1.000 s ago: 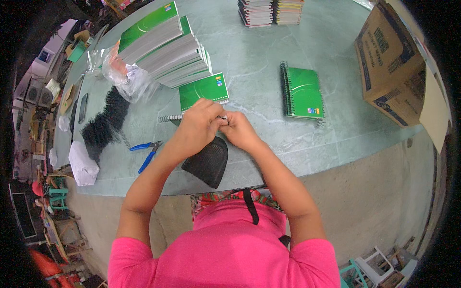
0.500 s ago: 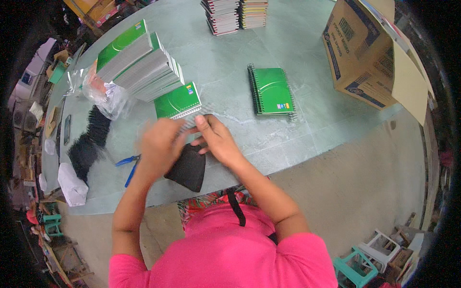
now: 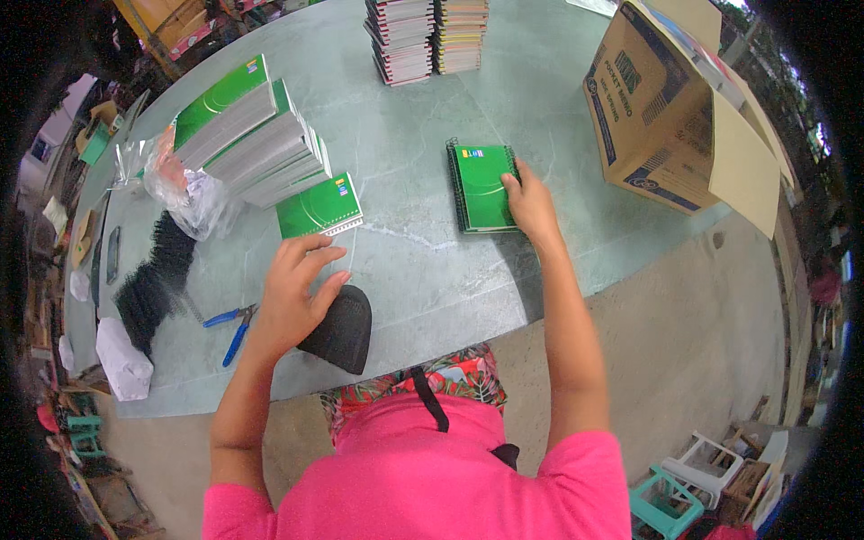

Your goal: The person places stacks of notebooks into a cardboard box and then inserts a wire spiral into a notebook using their hands and a small tool.

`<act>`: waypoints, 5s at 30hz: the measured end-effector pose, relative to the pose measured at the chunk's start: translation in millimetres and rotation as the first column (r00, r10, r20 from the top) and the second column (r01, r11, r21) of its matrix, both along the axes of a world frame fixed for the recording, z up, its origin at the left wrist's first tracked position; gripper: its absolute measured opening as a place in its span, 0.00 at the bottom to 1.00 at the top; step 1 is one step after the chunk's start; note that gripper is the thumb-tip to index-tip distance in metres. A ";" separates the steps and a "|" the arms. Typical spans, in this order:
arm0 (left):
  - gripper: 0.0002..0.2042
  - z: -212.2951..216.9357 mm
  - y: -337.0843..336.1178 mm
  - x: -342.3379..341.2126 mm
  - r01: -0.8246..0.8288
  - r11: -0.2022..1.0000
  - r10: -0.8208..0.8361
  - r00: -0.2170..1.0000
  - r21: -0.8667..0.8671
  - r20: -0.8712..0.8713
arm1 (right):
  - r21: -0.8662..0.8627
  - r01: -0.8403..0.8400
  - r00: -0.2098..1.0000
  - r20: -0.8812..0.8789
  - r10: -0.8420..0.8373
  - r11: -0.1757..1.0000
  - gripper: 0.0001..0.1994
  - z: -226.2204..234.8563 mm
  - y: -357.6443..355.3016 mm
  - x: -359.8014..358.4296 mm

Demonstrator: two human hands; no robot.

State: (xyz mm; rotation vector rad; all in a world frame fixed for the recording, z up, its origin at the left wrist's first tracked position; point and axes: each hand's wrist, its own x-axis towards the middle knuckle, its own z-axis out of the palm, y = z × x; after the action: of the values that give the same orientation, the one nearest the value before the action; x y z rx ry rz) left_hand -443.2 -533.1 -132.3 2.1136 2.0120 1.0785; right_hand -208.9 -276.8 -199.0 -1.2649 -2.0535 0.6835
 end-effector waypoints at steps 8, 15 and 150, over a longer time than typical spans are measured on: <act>0.14 -31.5 -1.9 -69.7 -0.171 0.962 0.134 0.975 -0.213 -0.179 | -0.011 0.070 0.997 0.038 -0.069 0.997 0.19 -7.8 0.9 2.0; 0.22 -83.1 8.0 -104.2 -0.262 0.953 0.165 0.871 -0.153 -0.462 | 0.356 -0.020 1.000 -0.001 0.022 0.934 0.15 30.3 -29.2 -11.3; 0.16 5.9 -4.3 -25.2 -0.474 0.849 0.428 0.876 0.232 0.221 | -0.354 -0.732 0.674 -0.501 0.543 0.582 0.12 -9.7 -124.4 -119.8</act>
State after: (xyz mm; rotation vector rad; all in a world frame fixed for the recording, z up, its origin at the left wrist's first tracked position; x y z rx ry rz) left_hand -468.5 -537.4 -126.5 1.5999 2.4683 1.6306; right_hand -328.7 -401.3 -208.7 -0.4950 -2.0609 1.7989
